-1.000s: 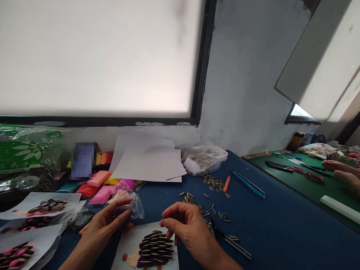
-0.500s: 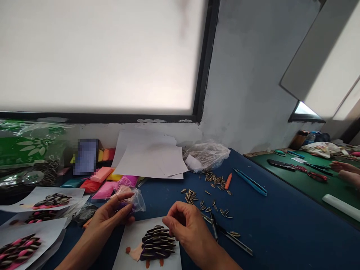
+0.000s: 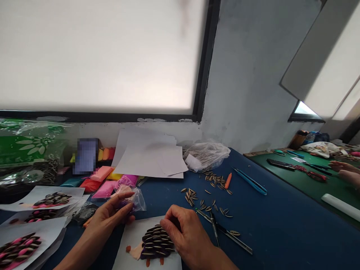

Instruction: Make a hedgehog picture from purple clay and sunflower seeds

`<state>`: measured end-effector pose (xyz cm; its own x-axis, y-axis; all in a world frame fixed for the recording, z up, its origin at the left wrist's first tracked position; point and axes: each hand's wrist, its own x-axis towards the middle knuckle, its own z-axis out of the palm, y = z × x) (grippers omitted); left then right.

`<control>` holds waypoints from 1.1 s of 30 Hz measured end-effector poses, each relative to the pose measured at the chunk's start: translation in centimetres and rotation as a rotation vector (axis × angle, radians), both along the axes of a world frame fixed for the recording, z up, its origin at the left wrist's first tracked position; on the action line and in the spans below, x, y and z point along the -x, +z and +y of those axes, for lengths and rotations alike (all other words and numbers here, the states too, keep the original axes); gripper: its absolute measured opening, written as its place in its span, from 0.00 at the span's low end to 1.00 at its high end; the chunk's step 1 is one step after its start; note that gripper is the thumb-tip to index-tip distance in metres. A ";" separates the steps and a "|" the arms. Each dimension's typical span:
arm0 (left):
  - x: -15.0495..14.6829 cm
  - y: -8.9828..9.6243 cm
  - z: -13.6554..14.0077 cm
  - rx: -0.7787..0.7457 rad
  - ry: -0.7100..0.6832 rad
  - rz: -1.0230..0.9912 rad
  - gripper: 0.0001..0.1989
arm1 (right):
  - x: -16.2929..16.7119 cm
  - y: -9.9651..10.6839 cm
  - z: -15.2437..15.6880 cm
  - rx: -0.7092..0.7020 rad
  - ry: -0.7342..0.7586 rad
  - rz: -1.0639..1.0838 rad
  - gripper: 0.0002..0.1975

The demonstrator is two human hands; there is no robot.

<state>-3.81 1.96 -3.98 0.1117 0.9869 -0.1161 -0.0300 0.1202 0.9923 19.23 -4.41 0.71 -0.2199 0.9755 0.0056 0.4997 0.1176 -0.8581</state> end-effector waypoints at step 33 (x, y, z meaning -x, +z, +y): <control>-1.0 1.2 -0.2 0.069 0.060 -0.100 0.38 | 0.9 -1.6 -0.2 -0.358 0.074 -0.217 0.07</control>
